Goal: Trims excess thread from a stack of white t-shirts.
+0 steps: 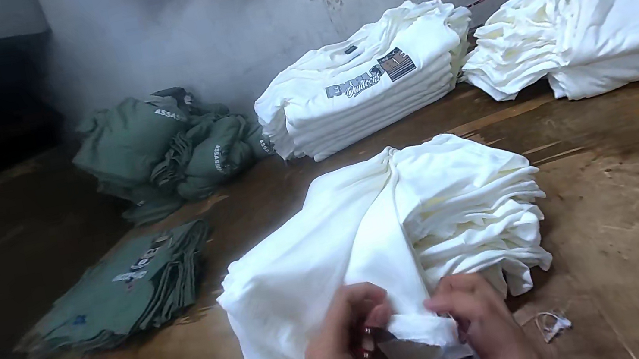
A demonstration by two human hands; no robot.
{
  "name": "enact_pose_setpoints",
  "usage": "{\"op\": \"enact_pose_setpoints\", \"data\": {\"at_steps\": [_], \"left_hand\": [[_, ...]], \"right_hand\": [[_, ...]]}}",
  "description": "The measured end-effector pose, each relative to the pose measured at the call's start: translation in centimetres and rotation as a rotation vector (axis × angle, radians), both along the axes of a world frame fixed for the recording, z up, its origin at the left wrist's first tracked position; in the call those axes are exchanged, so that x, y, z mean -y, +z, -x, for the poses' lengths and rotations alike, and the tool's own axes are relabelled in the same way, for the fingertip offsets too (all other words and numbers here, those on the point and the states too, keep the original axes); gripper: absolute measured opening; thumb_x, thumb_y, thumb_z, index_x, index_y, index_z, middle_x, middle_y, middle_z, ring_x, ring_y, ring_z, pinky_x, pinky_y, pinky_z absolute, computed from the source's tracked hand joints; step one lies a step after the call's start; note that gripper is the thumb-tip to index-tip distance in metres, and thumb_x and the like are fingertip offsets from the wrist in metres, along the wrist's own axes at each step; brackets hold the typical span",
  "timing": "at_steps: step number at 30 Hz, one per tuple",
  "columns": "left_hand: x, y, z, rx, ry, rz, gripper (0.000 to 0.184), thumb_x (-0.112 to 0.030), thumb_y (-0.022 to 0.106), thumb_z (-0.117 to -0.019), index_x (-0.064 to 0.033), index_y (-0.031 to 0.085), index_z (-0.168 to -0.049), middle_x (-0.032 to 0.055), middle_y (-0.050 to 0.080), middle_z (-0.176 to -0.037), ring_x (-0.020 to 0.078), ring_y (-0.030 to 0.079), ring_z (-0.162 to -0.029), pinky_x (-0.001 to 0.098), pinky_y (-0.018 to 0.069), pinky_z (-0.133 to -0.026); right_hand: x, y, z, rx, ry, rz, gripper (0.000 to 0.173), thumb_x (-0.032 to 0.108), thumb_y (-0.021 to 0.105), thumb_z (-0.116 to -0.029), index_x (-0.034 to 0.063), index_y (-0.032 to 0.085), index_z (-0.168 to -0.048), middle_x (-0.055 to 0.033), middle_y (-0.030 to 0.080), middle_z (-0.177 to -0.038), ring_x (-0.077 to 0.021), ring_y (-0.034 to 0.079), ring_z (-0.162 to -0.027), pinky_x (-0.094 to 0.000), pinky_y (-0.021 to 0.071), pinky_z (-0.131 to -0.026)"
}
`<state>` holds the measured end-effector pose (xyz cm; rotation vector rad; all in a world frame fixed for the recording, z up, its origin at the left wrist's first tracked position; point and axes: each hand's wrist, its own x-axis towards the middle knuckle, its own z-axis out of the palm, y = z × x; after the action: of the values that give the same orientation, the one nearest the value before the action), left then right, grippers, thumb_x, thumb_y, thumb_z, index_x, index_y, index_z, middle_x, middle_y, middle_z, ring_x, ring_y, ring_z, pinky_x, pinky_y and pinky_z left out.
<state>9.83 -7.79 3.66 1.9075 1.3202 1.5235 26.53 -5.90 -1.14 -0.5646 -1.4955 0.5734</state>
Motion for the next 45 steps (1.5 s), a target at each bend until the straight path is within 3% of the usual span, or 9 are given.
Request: {"op": "enact_pose_setpoints", "data": {"at_steps": [5, 9, 14, 27, 30, 33, 38, 41, 45], "left_hand": [[1.3, -0.8, 0.9, -0.09, -0.08, -0.039, 0.046, -0.027, 0.086, -0.0835, -0.0045, 0.07, -0.12, 0.0041, 0.068, -0.107, 0.0069, 0.065, -0.097, 0.0221, 0.0569, -0.081], [2.5, -2.2, 0.0, -0.461, 0.136, -0.46, 0.013, -0.031, 0.074, -0.0953, -0.0277, 0.074, -0.107, -0.0067, 0.068, -0.097, 0.0107, 0.056, -0.096, 0.0313, 0.0367, -0.092], [1.3, -3.7, -0.5, -0.73, 0.286, -0.799, 0.014, -0.021, 0.063, -0.0997, -0.0207, 0.072, -0.11, -0.0031, 0.066, -0.094, 0.0156, 0.049, -0.088, 0.0333, 0.0316, -0.089], [0.2, -3.3, -1.2, -0.716, 0.263, -0.662, 0.014, -0.031, 0.063, -0.1004, -0.0237, 0.068, -0.112, -0.0025, 0.06, -0.089, 0.0167, 0.05, -0.084, 0.0346, 0.0349, -0.085], [0.7, -0.9, 2.2, -0.58, 0.294, -0.466, 0.012, -0.018, 0.066, -0.0901, -0.0103, 0.072, -0.096, 0.008, 0.067, -0.079, 0.0205, 0.064, -0.077, 0.0403, 0.0504, -0.077], [1.4, 2.7, 4.9, -0.179, 0.698, -0.629, 0.014, 0.002, 0.058, -0.0953, 0.015, 0.057, -0.098, 0.0079, 0.062, -0.086, -0.001, 0.058, -0.078, 0.0137, 0.05, -0.071], [0.6, 1.7, 1.6, -0.441, 0.625, -0.489, 0.02, -0.016, 0.064, -0.0974, 0.0007, 0.068, -0.108, 0.0117, 0.06, -0.081, 0.0144, 0.056, -0.07, 0.027, 0.0476, -0.064], [-4.0, -1.4, 4.0, -0.533, 0.688, -0.497, 0.029, -0.014, 0.06, -0.0847, -0.0011, 0.074, -0.107, 0.0138, 0.064, -0.081, 0.0252, 0.062, -0.072, 0.0397, 0.052, -0.066], [-5.0, -1.9, 7.9, -0.424, 0.586, -0.461, 0.04, -0.028, 0.067, -0.0912, 0.0032, 0.066, -0.116, 0.011, 0.062, -0.088, 0.0123, 0.057, -0.074, 0.0248, 0.0494, -0.066]], "right_hand": [[2.3, -2.2, -3.3, 0.183, -0.41, -0.24, 0.008, 0.014, 0.065, -0.1002, 0.0146, 0.072, -0.099, 0.0042, 0.067, -0.095, -0.0026, 0.06, -0.095, -0.0245, 0.0412, -0.1], [3.2, -2.8, -3.3, 0.173, -0.298, -0.225, 0.009, 0.013, 0.063, -0.1015, 0.0112, 0.07, -0.098, 0.0006, 0.068, -0.098, -0.0056, 0.061, -0.096, -0.0258, 0.0419, -0.098], [3.1, -2.3, -2.3, 0.103, -0.265, -0.173, 0.009, 0.017, 0.065, -0.1013, 0.011, 0.069, -0.095, 0.0012, 0.069, -0.095, -0.0039, 0.062, -0.094, -0.0236, 0.0435, -0.098], [2.7, -2.3, -3.9, 0.275, -0.293, -0.084, 0.013, 0.028, 0.068, -0.0973, 0.0171, 0.069, -0.09, 0.0016, 0.07, -0.092, -0.009, 0.063, -0.097, -0.0304, 0.0427, -0.099], [2.7, -1.0, -5.7, 0.646, -0.278, -0.028, 0.024, 0.039, 0.06, -0.0925, 0.0235, 0.075, -0.082, -0.0069, 0.072, -0.115, -0.0266, 0.058, -0.118, -0.0535, 0.03, -0.108], [2.8, 0.0, -6.2, 0.628, -0.345, -0.03, 0.043, 0.046, 0.055, -0.0963, 0.0196, 0.069, -0.066, -0.0038, 0.076, -0.109, -0.0244, 0.062, -0.114, -0.0528, 0.0275, -0.112], [0.6, 0.3, -2.5, 0.648, -0.357, -0.018, 0.037, 0.048, 0.067, -0.0952, 0.0185, 0.071, -0.117, -0.0084, 0.072, -0.11, -0.0281, 0.067, -0.104, -0.0593, 0.0463, -0.094], [0.0, -0.7, -2.6, 0.477, -0.224, -0.078, 0.009, 0.024, 0.076, -0.0908, 0.0176, 0.08, -0.096, -0.0014, 0.072, -0.08, -0.0158, 0.068, -0.078, -0.0468, 0.046, -0.094], [1.7, 0.0, -7.7, 0.635, 0.048, -0.022, 0.01, 0.013, 0.075, -0.0901, 0.0113, 0.081, -0.082, -0.0069, 0.07, -0.072, -0.0212, 0.066, -0.077, -0.047, 0.0391, -0.102]]}}
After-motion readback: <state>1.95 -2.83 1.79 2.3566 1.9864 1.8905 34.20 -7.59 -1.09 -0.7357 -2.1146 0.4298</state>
